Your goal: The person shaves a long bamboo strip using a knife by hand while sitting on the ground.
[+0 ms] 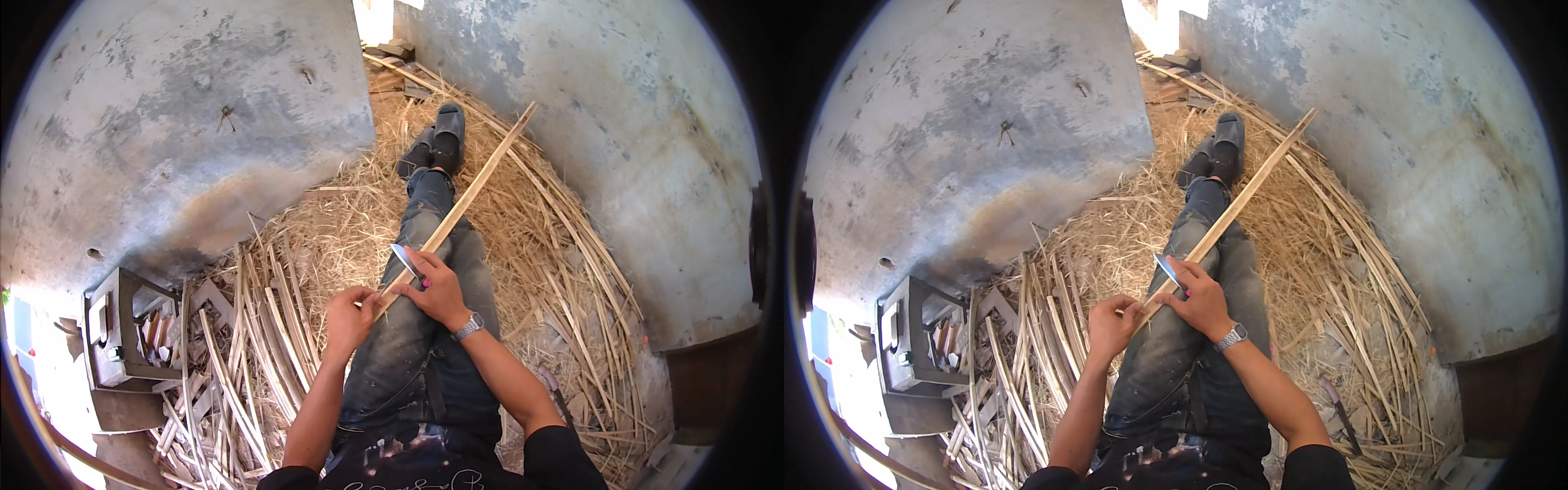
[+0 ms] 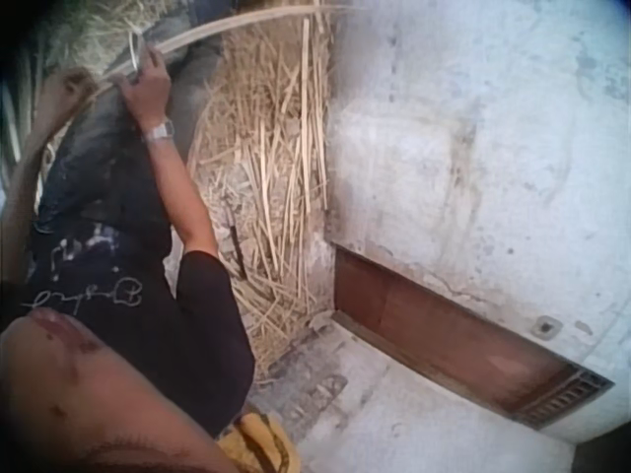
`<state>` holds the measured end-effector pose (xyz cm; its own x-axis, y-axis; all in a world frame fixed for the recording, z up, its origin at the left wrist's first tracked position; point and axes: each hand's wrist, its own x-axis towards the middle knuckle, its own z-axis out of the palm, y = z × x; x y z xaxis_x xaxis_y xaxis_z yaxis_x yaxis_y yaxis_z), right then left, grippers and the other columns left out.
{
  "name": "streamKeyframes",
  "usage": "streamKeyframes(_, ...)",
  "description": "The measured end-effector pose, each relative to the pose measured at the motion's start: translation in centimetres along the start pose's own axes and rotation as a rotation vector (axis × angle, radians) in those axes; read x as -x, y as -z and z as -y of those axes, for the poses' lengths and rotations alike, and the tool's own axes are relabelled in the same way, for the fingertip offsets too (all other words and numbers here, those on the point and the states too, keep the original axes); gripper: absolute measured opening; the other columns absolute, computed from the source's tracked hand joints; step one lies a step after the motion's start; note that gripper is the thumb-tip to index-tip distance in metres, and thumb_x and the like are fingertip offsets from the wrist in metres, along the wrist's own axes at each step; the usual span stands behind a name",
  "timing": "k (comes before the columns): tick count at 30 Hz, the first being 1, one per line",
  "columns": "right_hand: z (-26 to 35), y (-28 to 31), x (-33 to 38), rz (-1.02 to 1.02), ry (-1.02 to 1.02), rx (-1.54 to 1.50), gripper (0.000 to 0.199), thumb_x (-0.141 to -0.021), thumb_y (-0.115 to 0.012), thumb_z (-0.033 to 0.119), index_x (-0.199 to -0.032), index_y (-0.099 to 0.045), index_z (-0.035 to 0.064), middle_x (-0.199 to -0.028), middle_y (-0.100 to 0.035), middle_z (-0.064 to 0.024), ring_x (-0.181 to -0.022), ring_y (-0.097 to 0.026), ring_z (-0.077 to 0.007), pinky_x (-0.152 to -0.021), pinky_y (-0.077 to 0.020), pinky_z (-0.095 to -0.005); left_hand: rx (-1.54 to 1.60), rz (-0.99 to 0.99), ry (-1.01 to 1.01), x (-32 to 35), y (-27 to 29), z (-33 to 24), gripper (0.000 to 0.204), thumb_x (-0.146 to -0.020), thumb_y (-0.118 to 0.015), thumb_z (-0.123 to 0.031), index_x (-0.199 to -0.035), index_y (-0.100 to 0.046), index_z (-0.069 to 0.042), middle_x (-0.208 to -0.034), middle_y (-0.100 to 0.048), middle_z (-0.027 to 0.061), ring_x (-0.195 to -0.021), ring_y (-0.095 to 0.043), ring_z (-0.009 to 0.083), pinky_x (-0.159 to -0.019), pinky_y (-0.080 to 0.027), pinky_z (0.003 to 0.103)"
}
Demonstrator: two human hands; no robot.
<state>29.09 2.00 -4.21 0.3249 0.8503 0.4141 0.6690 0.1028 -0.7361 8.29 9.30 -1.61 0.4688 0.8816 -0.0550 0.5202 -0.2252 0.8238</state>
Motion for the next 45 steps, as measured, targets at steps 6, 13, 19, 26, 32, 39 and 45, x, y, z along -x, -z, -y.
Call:
streamKeyframes(6, 0.0, -0.1, 0.2, 0.006, -0.093, -0.019, 0.075, -0.08, -0.09, 0.043, -0.146, -0.065, 0.0149, -0.132, -0.071, -0.0087, -0.073, -0.069, -0.022, -0.071, -0.0591, -0.0347, 0.367, -0.299, 0.057, 1.8, 3.3, 4.2, 0.013, -0.103, -0.064, -0.004, -0.093, -0.072, -0.001, -0.077, -0.071, 0.0074, -0.065, -0.067, 0.0142, -0.062, -0.057, 0.029)
streamKeyframes(13, 0.3, 0.0, 0.3, 0.003, -0.068, -0.018, 0.074, -0.081, -0.089, 0.041, -0.147, -0.065, 0.0161, -0.133, -0.07, -0.0079, -0.073, -0.068, -0.021, -0.071, -0.059, -0.0343, -0.557, -0.876, 0.198, 6.4, 17.0, 6.4, 0.056, -0.101, -0.071, -0.031, -0.149, -0.058, -0.004, -0.137, -0.065, 0.0318, -0.122, -0.068, 0.0397, -0.102, -0.056, 0.055)
streamKeyframes(19, 0.3, 0.1, 0.8, -0.029, -0.065, -0.016, 0.072, -0.083, -0.088, 0.041, -0.147, -0.065, 0.0178, -0.132, -0.069, -0.008, -0.073, -0.068, -0.0226, -0.07, -0.0589, -0.0351, 0.007, 0.175, 0.216, 8.7, 11.0, 6.4, 0.058, -0.104, -0.069, -0.041, -0.141, -0.062, 0.004, -0.112, -0.076, 0.0249, -0.102, -0.076, 0.0266, -0.085, -0.061, 0.041)
streamKeyframes(26, 4.2, 0.2, 3.7, -0.006, 0.019, 0.16, 0.048, -0.093, -0.073, 0.01, -0.141, -0.07, 0.0156, -0.083, -0.066, -0.01, -0.063, -0.065, -0.0257, -0.058, -0.0534, -0.0386, -0.141, 0.001, -0.076, 10.7, 3.3, 5.4, 0.017, -0.102, -0.07, -0.019, -0.108, -0.074, -0.003, -0.072, -0.07, 0.0161, -0.059, -0.07, 0.031, -0.058, -0.054, 0.041)
streamKeyframes(32, 1.8, -1.3, 5.1, -0.114, 0.032, 0.146, 0.057, -0.092, -0.065, 0.006, -0.146, -0.066, 0.0232, -0.068, -0.057, -0.0102, -0.058, -0.061, -0.0308, -0.054, -0.0512, -0.0438, -0.187, -0.064, -0.206, 11.2, 1.3, 4.6, 0.011, -0.101, -0.07, -0.015, -0.104, -0.073, -0.005, -0.073, -0.064, 0.0219, -0.064, -0.067, 0.0414, -0.058, -0.051, 0.047)
streamKeyframes(39, 1.9, 0.2, 4.9, -0.033, 0.045, 0.086, 0.058, -0.09, -0.064, 0.001, -0.146, -0.065, 0.0157, -0.066, -0.059, -0.0116, -0.058, -0.063, -0.0307, -0.056, -0.0525, -0.0434, -0.222, -0.087, -0.204, 11.6, 0.4, 4.0, 0.012, -0.101, -0.068, -0.015, -0.102, -0.073, -0.005, -0.075, -0.067, 0.0217, -0.068, -0.068, 0.0425, -0.06, -0.052, 0.048)
streamKeyframes(45, 3.3, -0.6, 6.4, 0.014, 0.046, -0.016, 0.047, -0.091, -0.066, -0.003, -0.136, -0.072, 0.0086, -0.076, -0.066, -0.0184, -0.062, -0.066, -0.0324, -0.058, -0.0509, -0.0417, -0.166, -0.098, -0.158, 11.1, 0.3, 4.4, 0.015, -0.102, -0.069, -0.017, -0.099, -0.072, -0.003, -0.072, -0.066, 0.0224, -0.065, -0.067, 0.0413, -0.059, -0.051, 0.047)
